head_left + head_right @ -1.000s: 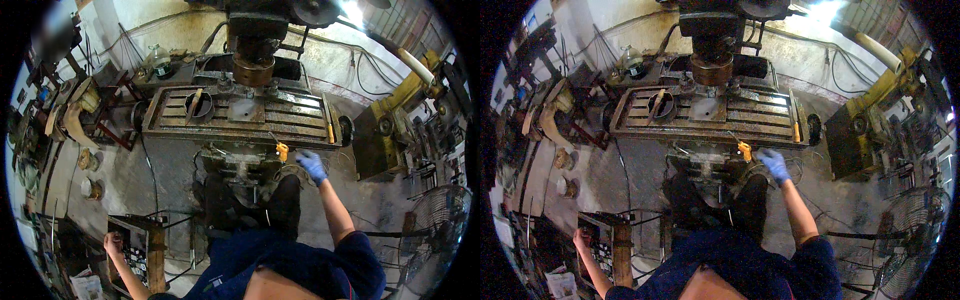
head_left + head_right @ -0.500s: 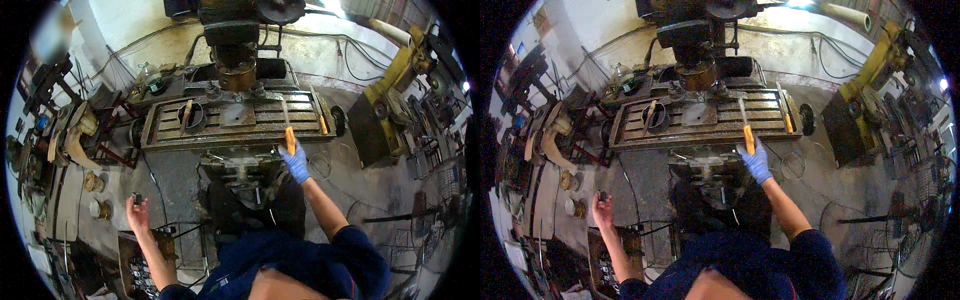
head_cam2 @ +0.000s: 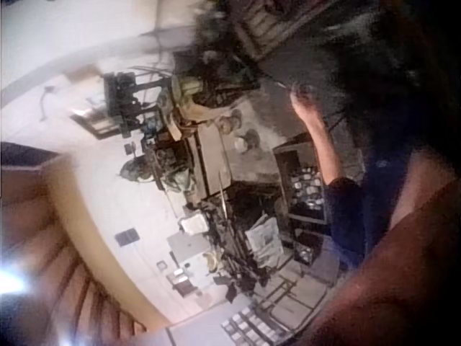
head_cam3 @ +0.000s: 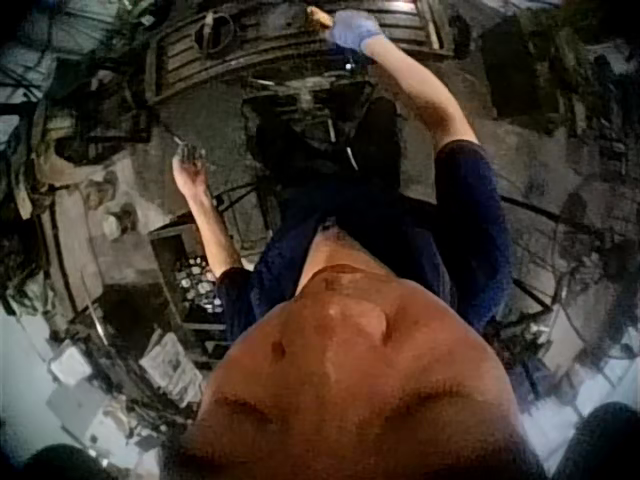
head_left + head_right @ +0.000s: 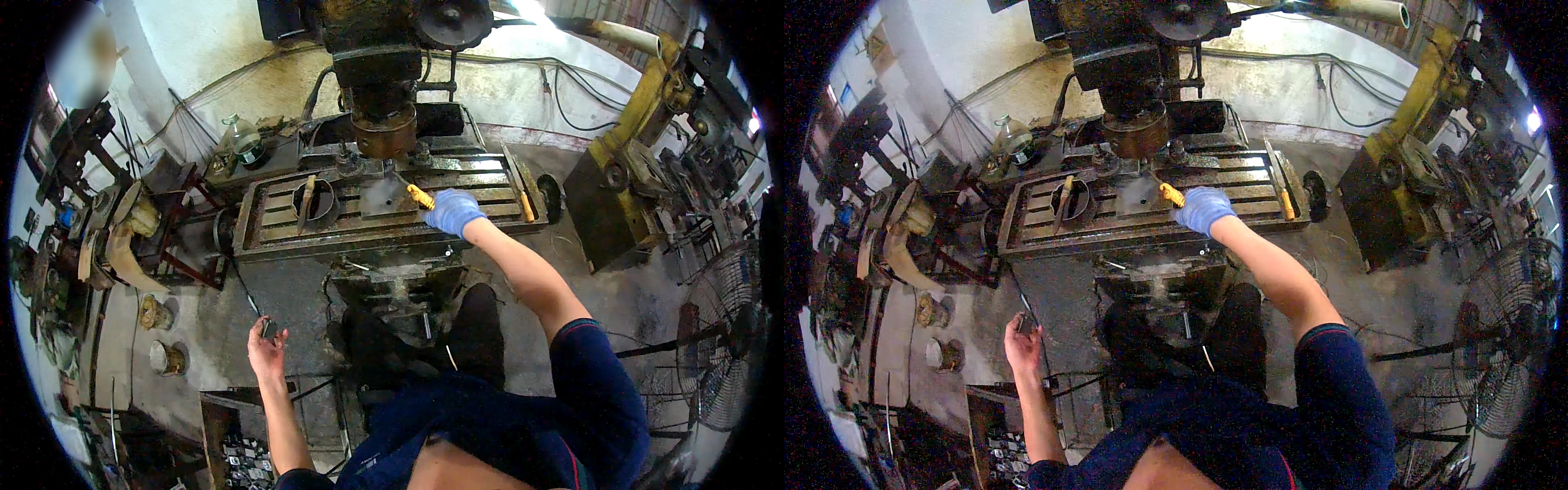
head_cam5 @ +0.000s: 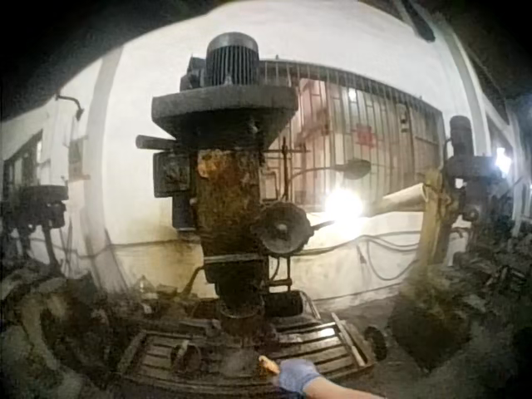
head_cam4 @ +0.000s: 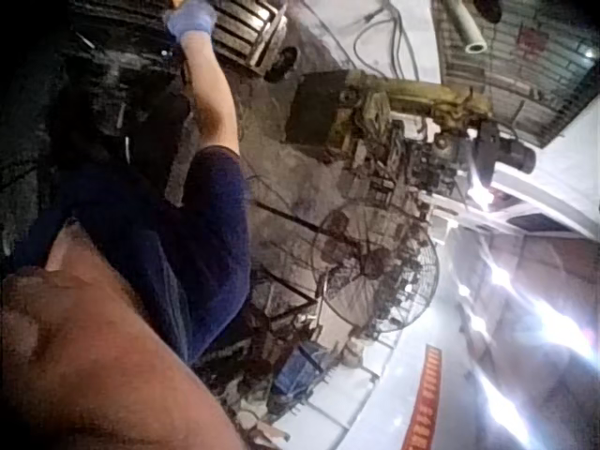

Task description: The person operates a milling machine by picking up small metal components from a bin, placing them into a fixture on the machine table, and pulling a lever to lower the milling head. They repeat this process by removing the finished part, placing it in a separate bin, and loading a new component.

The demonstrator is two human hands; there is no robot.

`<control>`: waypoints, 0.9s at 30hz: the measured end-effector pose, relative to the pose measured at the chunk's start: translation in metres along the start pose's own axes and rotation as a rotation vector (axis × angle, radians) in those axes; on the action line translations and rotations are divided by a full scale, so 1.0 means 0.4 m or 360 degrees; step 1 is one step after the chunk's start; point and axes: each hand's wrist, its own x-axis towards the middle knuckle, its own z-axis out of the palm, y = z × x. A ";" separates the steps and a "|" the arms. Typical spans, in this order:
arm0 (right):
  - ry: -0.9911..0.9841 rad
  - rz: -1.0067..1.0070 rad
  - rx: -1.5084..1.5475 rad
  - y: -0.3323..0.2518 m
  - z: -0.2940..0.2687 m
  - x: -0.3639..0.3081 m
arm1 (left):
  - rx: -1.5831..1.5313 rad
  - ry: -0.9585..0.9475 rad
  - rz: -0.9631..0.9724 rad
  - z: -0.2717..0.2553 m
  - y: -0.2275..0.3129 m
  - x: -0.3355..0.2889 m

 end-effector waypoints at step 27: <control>0.0073 -0.0550 0.0969 0.204 0.015 -0.211 | 0.1174 -0.0634 -0.0221 0.416 -0.269 0.085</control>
